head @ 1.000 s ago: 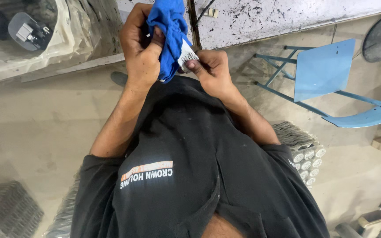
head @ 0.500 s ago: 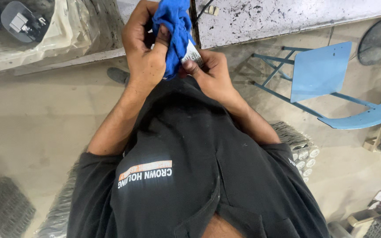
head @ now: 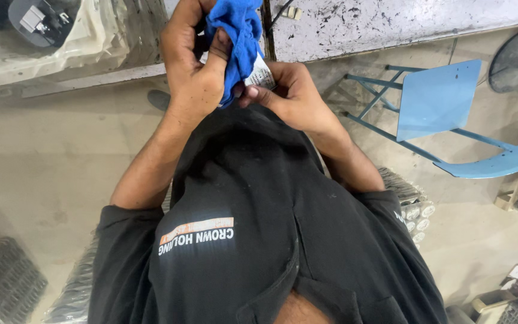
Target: The person sits on the floor with trays of black electrical plug components in front of them. They pick up a plug component with one hand, hold an adhesive tube in the other, and squeeze adhesive onto each component, placing it back in the tray and repeating. They occasionally wipe the tube with a blue cloth.
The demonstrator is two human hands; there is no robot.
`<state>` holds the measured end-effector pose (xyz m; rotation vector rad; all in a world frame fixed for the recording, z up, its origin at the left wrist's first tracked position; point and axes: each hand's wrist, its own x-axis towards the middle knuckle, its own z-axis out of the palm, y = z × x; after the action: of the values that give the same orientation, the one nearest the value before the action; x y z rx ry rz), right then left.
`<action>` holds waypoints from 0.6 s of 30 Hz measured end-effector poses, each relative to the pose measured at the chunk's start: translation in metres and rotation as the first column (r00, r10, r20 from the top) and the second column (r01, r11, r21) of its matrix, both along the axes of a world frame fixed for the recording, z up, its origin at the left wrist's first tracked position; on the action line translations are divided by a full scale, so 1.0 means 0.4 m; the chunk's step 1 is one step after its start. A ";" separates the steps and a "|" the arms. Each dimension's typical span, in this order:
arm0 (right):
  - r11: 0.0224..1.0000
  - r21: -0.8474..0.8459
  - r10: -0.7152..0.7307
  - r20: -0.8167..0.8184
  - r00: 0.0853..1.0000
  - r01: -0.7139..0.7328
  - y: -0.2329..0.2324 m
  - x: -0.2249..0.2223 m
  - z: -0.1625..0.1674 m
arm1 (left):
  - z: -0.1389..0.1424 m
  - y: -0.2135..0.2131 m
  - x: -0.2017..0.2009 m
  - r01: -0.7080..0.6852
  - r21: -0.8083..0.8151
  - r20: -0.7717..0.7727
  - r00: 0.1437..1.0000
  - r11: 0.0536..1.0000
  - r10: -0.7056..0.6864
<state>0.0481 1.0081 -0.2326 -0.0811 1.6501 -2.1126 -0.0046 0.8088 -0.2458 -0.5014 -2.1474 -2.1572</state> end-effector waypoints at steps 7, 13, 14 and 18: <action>0.993 -0.022 0.118 -0.011 0.993 -0.118 0.005 -0.013 0.032 | 0.029 -0.018 -0.012 0.015 -0.004 -0.059 0.998 1.000 -0.016; 0.937 0.266 0.283 -0.192 0.940 -0.228 0.027 -0.007 0.055 | 0.037 -0.035 -0.006 0.002 -0.033 -0.146 0.989 0.999 -0.007; 0.925 0.295 0.308 -0.213 0.927 -0.240 0.028 -0.006 0.058 | 0.038 -0.035 -0.004 0.006 -0.025 -0.147 0.989 1.000 -0.010; 0.944 0.228 0.274 -0.136 0.952 -0.239 0.020 0.005 0.061 | 0.052 -0.031 0.000 0.016 0.026 -0.020 1.000 1.000 -0.015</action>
<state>0.0503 1.0161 -0.2080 -0.3947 1.8377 -1.7676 -0.0046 0.7965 -0.2250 -0.5367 -2.1102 -2.1757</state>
